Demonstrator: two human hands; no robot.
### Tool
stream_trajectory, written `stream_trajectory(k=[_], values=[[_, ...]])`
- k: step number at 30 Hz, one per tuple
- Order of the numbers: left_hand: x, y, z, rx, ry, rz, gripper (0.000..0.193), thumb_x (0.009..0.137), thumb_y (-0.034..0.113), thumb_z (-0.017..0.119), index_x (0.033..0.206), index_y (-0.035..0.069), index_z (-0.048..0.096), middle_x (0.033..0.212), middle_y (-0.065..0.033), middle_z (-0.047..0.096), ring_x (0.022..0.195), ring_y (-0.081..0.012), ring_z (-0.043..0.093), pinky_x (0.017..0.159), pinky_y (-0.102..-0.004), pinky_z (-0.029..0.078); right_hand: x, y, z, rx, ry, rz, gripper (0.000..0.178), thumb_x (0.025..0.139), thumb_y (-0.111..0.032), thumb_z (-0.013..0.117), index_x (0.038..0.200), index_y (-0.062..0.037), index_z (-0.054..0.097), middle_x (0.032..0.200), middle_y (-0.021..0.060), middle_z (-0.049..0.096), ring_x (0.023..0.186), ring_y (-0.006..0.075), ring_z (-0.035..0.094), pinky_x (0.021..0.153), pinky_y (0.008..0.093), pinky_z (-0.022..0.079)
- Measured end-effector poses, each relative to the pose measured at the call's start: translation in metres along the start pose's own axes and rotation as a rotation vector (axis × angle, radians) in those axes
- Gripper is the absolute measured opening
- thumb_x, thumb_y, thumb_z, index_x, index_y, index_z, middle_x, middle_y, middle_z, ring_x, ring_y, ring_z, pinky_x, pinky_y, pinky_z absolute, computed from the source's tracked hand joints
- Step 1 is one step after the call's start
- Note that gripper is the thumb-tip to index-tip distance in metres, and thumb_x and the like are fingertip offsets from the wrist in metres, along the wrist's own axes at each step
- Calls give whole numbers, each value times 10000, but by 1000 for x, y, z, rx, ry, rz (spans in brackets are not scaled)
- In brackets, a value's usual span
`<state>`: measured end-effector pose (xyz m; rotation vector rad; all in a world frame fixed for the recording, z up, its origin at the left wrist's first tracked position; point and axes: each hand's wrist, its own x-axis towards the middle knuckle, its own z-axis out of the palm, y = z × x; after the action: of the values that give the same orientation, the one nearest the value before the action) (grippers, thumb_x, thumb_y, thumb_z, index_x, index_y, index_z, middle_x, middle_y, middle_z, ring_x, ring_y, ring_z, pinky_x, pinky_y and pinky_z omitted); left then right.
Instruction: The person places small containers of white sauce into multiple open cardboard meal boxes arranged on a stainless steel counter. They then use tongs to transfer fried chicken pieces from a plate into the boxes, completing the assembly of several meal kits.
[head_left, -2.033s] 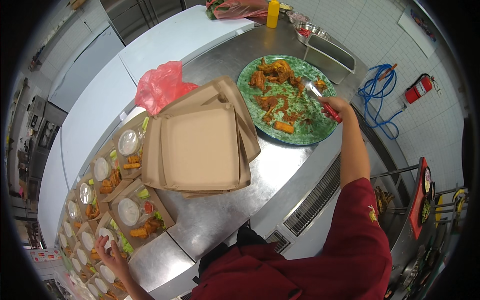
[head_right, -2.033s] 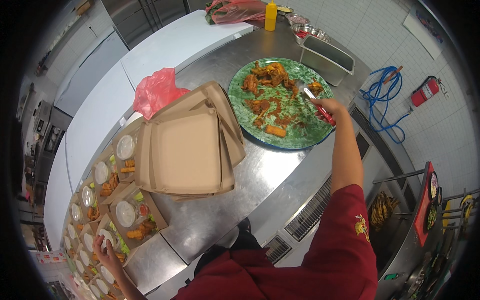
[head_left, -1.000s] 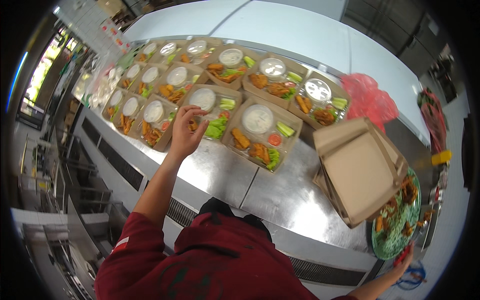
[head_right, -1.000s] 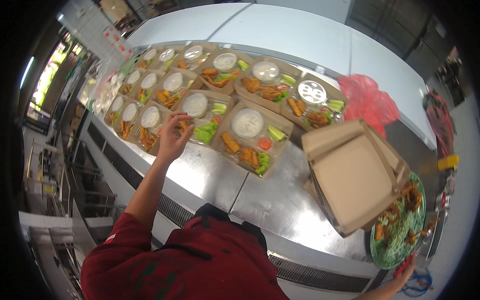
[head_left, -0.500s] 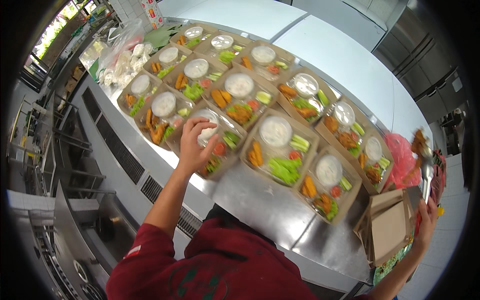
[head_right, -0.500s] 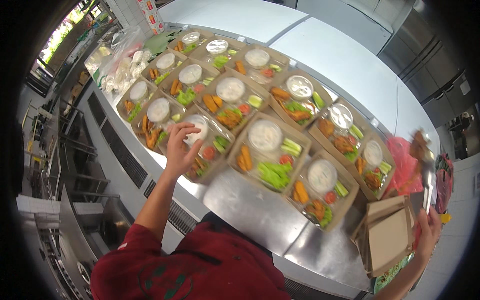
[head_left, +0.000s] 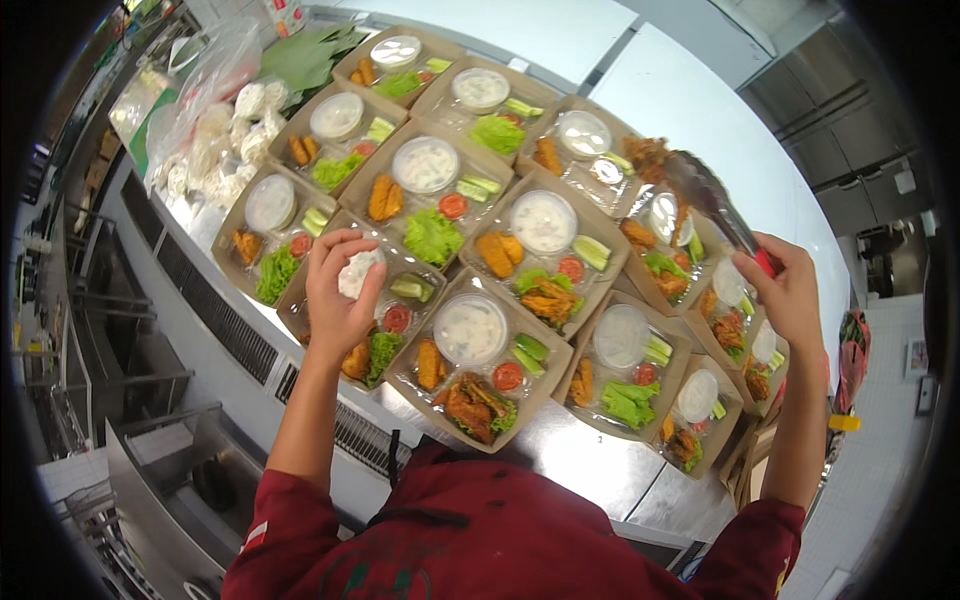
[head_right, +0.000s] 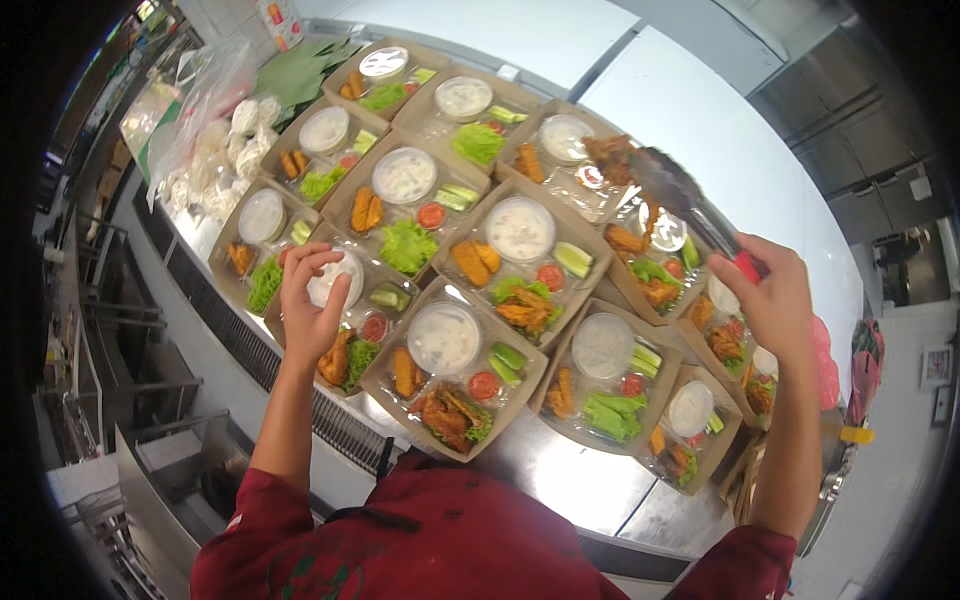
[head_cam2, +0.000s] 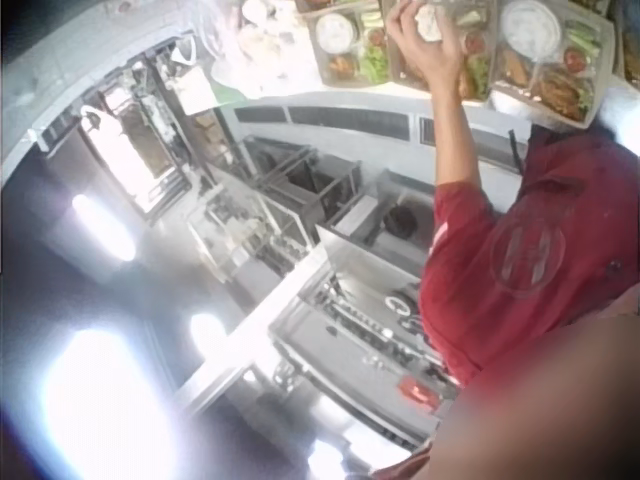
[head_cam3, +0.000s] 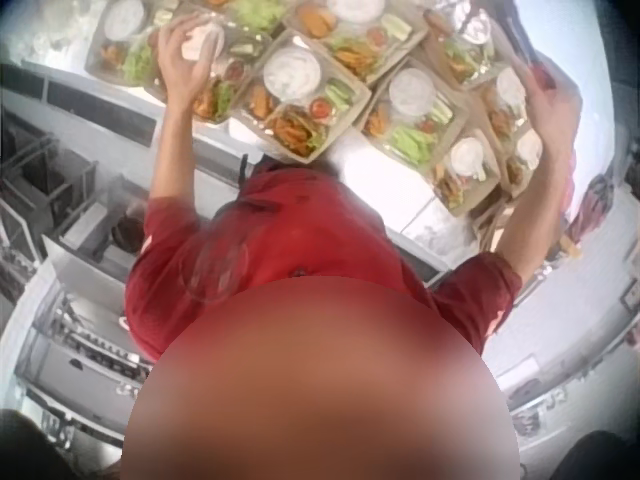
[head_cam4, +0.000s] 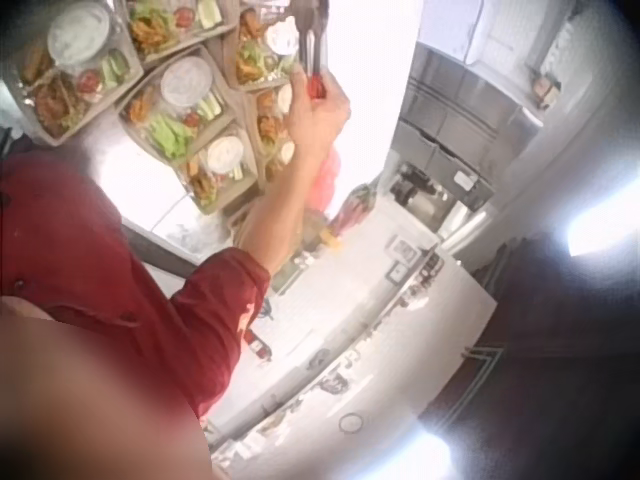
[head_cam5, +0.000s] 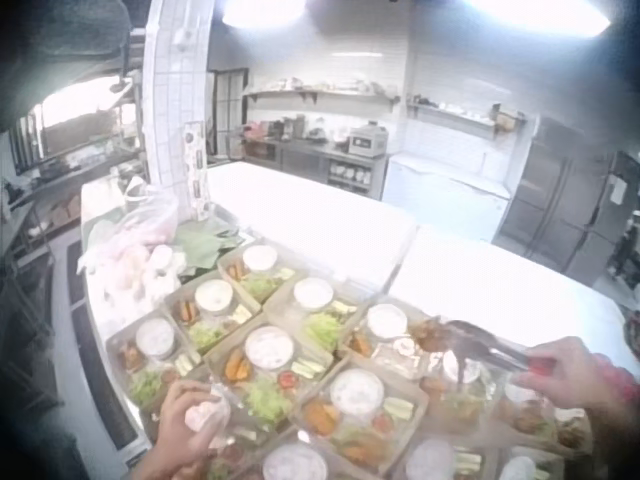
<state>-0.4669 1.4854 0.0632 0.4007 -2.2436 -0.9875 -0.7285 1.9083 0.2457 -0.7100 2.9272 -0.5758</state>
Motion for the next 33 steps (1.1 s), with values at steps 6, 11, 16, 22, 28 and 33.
stream_trajectory(k=[6, 11, 16, 22, 28, 33], values=[[-3, -10, 6, -47, 0, -34, 260, 865, 114, 771, 1118, 70, 728, 1197, -130, 620, 1116, -283, 603, 923, -382, 483, -40, 19, 9, 597, -88, 197, 267, 961, -191, 751, 1127, 16, 721, 684, -31, 592, 519, 8, 471, 451, 200, 332], [-11, 3, 12, -21, 12, -19, 260, 867, 127, 769, 1117, 69, 727, 1199, -141, 622, 1124, -308, 604, 952, -406, 484, -108, 48, 20, 667, -100, 311, 256, 960, -127, 740, 1169, 19, 715, 721, -32, 599, 558, 9, 499, 478, 186, 366], [-49, 18, -7, 53, 52, -16, 251, 862, 121, 766, 1106, 77, 723, 1192, -126, 624, 1123, -310, 601, 964, -399, 476, -98, 38, 40, 510, -76, 0, 385, 945, -119, 759, 1276, 60, 675, 788, -15, 640, 645, 64, 568, 568, 250, 468], [-54, 14, -53, 105, 108, 2, 258, 856, 123, 776, 1102, 64, 720, 1178, -140, 640, 1133, -328, 605, 996, -419, 468, -9, -66, 42, -279, 154, -718, 433, 837, -175, 798, 1258, -109, 718, 863, 101, 685, 759, 271, 658, 697, 391, 504], [-11, -26, -71, 22, 153, 4, 254, 855, 121, 778, 1097, 63, 727, 1174, -144, 641, 1130, -323, 610, 983, -413, 481, 116, -166, 83, -696, 232, -1498, 354, 846, -161, 727, 1198, -176, 686, 969, -23, 668, 865, 161, 647, 740, 335, 492], [8, -65, -75, -82, 163, -60, 255, 853, 118, 783, 1098, 73, 732, 1180, -130, 636, 1107, -299, 615, 931, -389, 503, 178, -230, 136, -725, 111, -1893, 334, 859, -153, 692, 1191, -180, 680, 988, -22, 642, 914, 162, 635, 827, 351, 519]])
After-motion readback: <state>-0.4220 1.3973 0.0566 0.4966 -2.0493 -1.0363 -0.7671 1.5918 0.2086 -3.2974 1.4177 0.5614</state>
